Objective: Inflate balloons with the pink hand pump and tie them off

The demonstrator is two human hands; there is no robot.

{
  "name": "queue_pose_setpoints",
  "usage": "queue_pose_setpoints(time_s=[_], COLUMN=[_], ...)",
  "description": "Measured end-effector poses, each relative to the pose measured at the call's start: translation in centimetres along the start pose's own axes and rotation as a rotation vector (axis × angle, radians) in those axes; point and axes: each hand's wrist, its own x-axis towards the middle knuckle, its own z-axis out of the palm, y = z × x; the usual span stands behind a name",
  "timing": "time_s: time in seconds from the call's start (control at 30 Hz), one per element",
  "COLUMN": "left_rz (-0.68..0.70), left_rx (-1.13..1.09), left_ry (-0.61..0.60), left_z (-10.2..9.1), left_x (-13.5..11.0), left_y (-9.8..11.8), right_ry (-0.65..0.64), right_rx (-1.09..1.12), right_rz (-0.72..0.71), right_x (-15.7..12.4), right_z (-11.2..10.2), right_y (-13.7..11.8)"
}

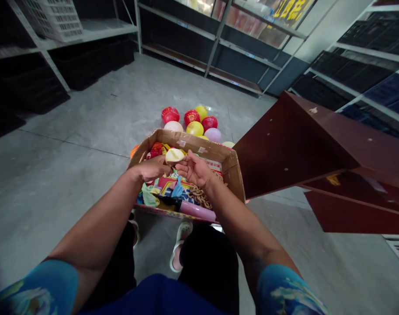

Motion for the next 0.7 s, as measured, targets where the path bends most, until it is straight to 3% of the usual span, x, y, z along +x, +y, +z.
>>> queue_pose_setpoints(time_s=[0.07, 0.13, 0.27, 0.33, 0.5, 0.6, 0.7], left_rz=[-0.036, -0.073, -0.029, -0.005, 0.045, 0.110, 0.176], left_rx=[-0.139, -0.315, -0.578, -0.657, -0.786, -0.846, -0.865], left_ry=[0.104, 0.193, 0.303, 0.321, 0.301, 0.306, 0.282], left_z=[-0.3, -0.7, -1.5, -1.8, -2.0, -2.2, -2.5], left_x=[0.4, 0.7, 0.8, 0.7, 0.7, 0.7, 0.6], left_y=[0.0, 0.3, 1.2, 1.5, 2.0, 2.1, 2.2], right_ry=[0.051, 0.060, -0.169, -0.240, -0.264, -0.265, -0.179], right_rx=[-0.053, -0.337, -1.352, -1.583, -1.644, -1.589, -1.433], right_rz=[-0.085, -0.096, 0.188, 0.292, 0.317, 0.247, 0.110], right_x=[-0.4, -1.3, -3.1, -3.7, -4.2, -5.1, -7.2], right_z=[-0.2, -0.9, -3.1, -3.6, -3.1, -3.5, -4.4], right_y=[0.4, 1.2, 4.4, 6.1, 8.2, 6.8, 4.2])
